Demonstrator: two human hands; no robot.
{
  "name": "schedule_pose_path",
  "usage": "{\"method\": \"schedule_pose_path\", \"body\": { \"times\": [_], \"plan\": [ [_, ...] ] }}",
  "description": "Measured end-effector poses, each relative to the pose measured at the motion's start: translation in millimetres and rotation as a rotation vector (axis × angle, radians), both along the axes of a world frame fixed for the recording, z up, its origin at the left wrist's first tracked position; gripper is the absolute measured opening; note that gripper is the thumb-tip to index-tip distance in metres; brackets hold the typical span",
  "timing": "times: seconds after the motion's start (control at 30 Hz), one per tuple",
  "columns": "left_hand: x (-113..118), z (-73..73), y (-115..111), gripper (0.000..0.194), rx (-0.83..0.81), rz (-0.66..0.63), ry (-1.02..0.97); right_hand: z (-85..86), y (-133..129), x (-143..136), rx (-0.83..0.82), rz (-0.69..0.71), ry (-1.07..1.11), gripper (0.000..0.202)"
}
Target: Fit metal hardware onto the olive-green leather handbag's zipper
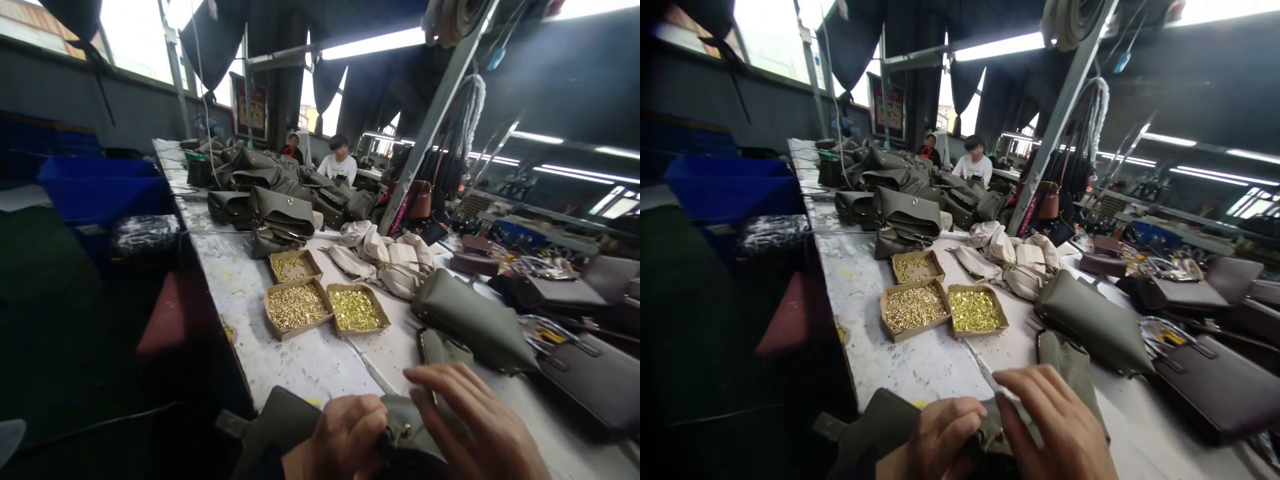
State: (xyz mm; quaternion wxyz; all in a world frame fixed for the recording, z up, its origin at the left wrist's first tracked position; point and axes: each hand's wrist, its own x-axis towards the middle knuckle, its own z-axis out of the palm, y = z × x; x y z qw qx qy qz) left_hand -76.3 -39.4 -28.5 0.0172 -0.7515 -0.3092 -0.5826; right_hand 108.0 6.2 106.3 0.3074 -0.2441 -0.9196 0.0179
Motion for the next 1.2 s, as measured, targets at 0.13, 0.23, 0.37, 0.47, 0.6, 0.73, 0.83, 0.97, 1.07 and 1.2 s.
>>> {"method": "schedule_pose_path", "body": {
  "times": [0.13,0.23,0.37,0.47,0.6,0.73,0.83,0.97,1.07,1.2],
  "plan": [
    [3,-12.8,4,0.027,0.084,0.061,0.003,20.9,53,-71,-0.227,0.004,-0.193,0.011],
    [4,-21.9,6,0.029,0.107,0.125,0.010,9.0,88,-128,-0.199,0.021,-0.486,0.013],
    [2,-21.7,10,0.030,0.141,0.082,0.003,-18.0,113,-182,-0.151,0.079,-0.701,0.019],
    [1,-19.3,14,0.025,0.155,0.069,0.012,-38.6,118,-205,-0.158,0.100,-0.745,0.023],
    [2,-24.9,14,0.024,0.109,0.088,0.066,-61.0,120,-220,-0.168,0.057,-0.769,0.022],
    [3,-32.7,7,0.014,-0.114,-0.037,-0.005,-70.2,120,-222,-0.203,0.037,-0.721,0.022],
    [2,-34.6,3,0.013,-0.175,-0.077,-0.054,-70.8,120,-220,-0.244,0.031,-0.650,0.019],
    [1,-29.4,6,0.027,-0.149,-0.081,-0.058,-73.9,121,-217,-0.328,0.017,-0.540,0.018],
    [2,-20.6,8,0.035,-0.126,-0.100,-0.064,-80.2,124,-216,-0.434,0.017,-0.414,0.019],
    [2,-12.1,8,0.030,-0.006,-0.040,-0.087,-86.4,130,-218,-0.673,-0.001,-0.168,0.017]
  ]
}}
